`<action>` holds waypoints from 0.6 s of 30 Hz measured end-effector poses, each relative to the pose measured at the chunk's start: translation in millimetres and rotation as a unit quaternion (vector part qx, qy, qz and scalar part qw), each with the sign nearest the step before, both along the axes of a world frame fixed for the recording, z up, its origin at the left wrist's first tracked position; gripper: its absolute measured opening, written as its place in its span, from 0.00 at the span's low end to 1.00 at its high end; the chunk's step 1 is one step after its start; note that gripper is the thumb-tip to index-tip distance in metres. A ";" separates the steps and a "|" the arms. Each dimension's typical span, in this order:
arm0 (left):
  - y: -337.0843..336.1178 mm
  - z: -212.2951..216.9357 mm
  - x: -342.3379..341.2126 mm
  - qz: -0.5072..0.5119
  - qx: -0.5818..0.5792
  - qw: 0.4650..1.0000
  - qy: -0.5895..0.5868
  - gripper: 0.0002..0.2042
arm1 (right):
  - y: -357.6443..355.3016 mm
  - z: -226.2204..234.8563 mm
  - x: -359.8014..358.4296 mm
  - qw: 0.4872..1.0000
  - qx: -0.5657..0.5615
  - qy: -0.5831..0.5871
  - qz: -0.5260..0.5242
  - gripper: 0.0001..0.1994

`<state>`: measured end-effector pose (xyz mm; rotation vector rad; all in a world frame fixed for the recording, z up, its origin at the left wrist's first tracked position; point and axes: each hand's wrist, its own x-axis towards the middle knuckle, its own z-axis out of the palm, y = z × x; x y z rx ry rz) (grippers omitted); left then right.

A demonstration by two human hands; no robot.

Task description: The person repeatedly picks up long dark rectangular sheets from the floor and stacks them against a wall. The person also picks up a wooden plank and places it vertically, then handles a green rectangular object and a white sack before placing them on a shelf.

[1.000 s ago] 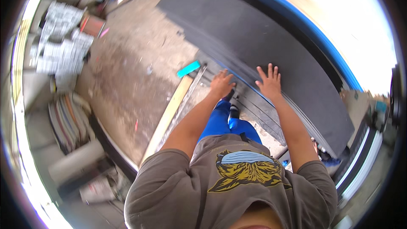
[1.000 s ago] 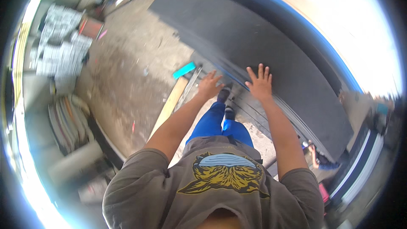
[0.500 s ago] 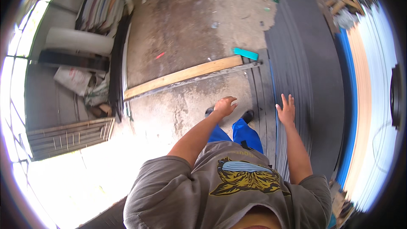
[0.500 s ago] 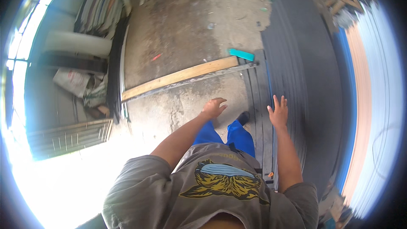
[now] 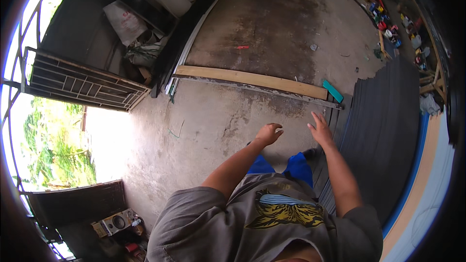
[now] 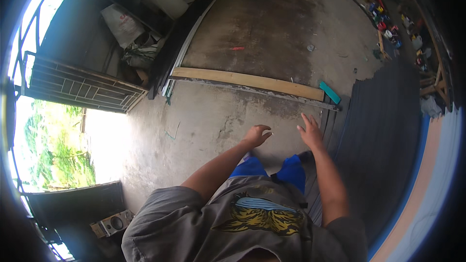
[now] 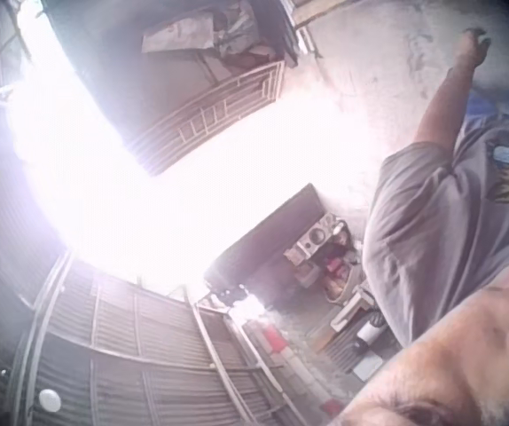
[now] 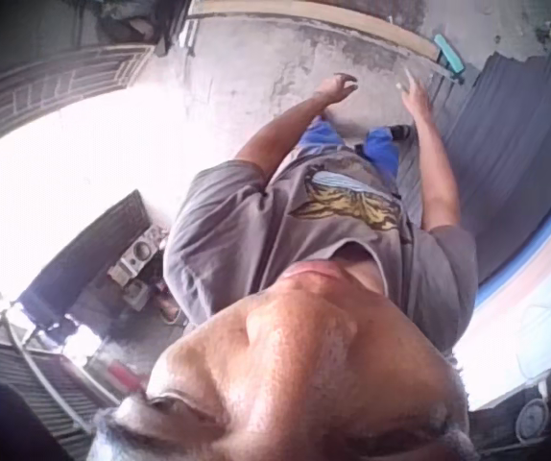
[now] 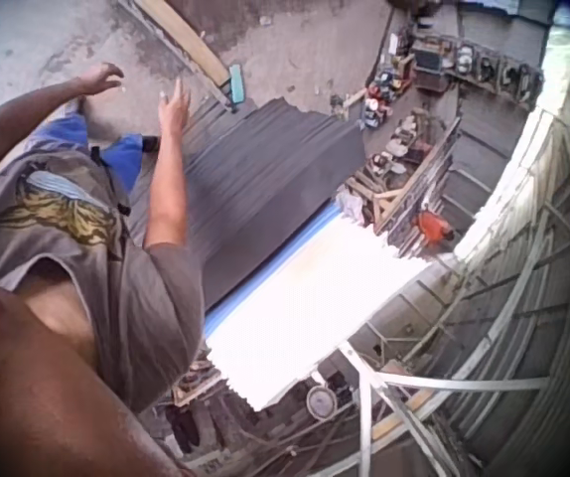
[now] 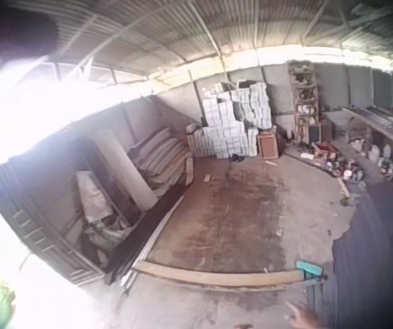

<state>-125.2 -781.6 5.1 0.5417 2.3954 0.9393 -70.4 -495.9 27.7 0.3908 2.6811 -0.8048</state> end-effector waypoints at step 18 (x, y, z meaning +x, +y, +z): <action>-210.9 -27.5 -137.7 0.171 -0.036 0.981 0.079 0.35 | -254.6 -40.9 -207.2 0.980 -0.120 0.076 0.136 0.32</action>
